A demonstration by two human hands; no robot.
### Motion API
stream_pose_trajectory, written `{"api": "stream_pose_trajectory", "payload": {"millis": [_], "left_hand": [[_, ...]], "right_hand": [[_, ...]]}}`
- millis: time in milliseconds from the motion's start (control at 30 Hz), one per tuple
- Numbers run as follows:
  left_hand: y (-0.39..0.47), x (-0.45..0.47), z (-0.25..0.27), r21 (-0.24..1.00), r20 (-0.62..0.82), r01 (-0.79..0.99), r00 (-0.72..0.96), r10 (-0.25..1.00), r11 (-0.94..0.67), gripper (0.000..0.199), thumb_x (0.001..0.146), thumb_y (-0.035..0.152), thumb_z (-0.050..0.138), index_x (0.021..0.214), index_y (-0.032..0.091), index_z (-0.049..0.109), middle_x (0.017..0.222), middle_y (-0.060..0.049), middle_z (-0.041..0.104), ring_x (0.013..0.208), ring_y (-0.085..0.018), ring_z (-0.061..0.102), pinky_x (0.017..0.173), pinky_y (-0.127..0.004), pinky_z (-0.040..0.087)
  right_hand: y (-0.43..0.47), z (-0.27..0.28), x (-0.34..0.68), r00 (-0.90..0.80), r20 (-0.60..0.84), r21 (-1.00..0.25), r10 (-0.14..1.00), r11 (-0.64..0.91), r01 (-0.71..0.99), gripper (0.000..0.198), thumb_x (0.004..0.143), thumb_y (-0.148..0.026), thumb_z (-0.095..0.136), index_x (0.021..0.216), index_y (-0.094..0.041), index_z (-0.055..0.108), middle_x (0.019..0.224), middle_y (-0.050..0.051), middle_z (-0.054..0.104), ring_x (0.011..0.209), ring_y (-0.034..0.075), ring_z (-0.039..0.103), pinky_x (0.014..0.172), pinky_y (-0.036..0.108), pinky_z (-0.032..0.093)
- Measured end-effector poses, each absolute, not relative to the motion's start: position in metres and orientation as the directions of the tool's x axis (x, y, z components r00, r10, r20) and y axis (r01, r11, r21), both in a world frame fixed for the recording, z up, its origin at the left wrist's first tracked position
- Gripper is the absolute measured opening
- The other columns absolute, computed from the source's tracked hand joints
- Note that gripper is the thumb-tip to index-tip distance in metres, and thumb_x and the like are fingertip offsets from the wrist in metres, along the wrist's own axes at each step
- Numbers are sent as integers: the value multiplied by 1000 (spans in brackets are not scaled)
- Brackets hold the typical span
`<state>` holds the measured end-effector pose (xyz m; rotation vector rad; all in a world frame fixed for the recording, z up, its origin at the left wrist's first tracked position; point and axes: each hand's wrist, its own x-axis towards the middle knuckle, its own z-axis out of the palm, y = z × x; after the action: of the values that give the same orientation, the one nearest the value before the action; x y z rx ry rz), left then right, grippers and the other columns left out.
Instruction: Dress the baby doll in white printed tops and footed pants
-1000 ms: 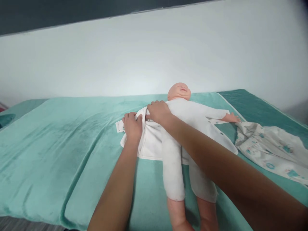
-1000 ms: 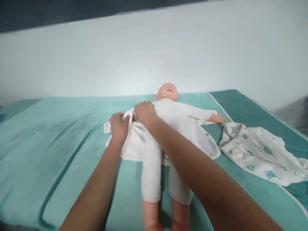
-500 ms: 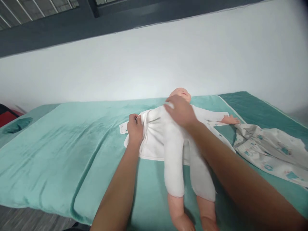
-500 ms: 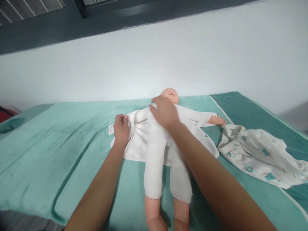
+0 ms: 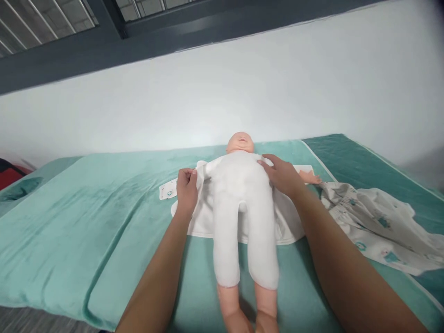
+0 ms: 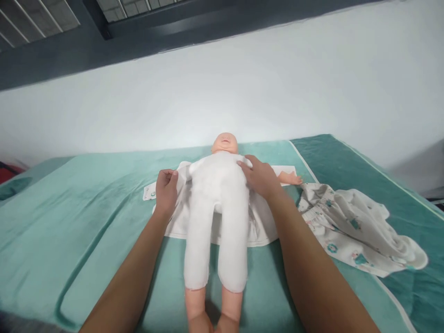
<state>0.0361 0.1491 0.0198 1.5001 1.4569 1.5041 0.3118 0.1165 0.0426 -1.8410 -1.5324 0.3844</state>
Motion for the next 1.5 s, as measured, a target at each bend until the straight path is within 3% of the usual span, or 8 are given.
{"api": "stream_pose_trajectory", "payload": {"millis": [200,500,700,867,967,1100,1367,1500], "left_hand": [[162,51,30,937,288,274,-250,925,-218,12,89,32,56,84,21,53,79,2,53,76,-13,49,73,-27,39],[181,57,82,981,144,159,-230,962,-109,10,87,26,56,80,21,51,68,2,51,63,-13,44,61,-27,35],[153,69,123,931,-4,365,-22,1000,12,18,77,25,70,74,19,53,75,-3,61,65,-15,53,57,-28,38],[116,75,146,978,-93,207,384,918,13,24,78,38,70,80,19,56,105,-12,69,83,-22,68,52,-26,44],[116,72,141,971,72,200,270,960,-129,16,84,35,60,86,20,57,109,-10,69,84,-20,68,57,-29,50],[139,69,115,818,251,530,19,968,-222,9,85,26,54,87,21,62,104,-7,71,90,-22,65,73,-35,52],[165,113,111,633,328,635,299,896,-443,23,90,26,49,105,23,66,120,-7,69,114,-25,62,100,-40,45],[176,160,115,475,186,663,567,803,-578,29,89,29,51,115,24,62,126,-7,67,115,-25,61,97,-37,47]], "right_hand": [[115,43,299,91,151,-872,984,89,481,54,89,-55,53,137,-29,50,102,4,73,94,25,67,87,40,50],[119,31,288,-147,156,-983,977,168,73,73,85,-45,63,149,-26,33,104,4,72,100,23,67,92,41,52],[122,22,291,-234,109,-990,966,126,61,65,87,-40,61,147,-27,38,111,4,70,104,21,66,95,40,51],[119,26,293,-241,94,-991,966,113,68,68,87,-42,62,147,-24,36,112,6,69,103,21,65,97,41,48],[118,27,294,-213,85,-989,973,108,99,65,85,-44,65,142,-26,42,111,5,69,98,19,65,91,37,48],[120,25,294,-140,94,-979,986,117,169,46,83,-50,64,120,-25,53,88,-1,67,79,17,62,71,29,46],[124,31,307,-47,181,-935,982,187,302,33,85,-53,59,75,-22,53,73,-3,62,69,15,57,67,28,41],[129,40,330,372,241,-951,896,142,274,35,91,-51,47,74,-22,57,80,2,69,75,18,63,75,30,46]]}}
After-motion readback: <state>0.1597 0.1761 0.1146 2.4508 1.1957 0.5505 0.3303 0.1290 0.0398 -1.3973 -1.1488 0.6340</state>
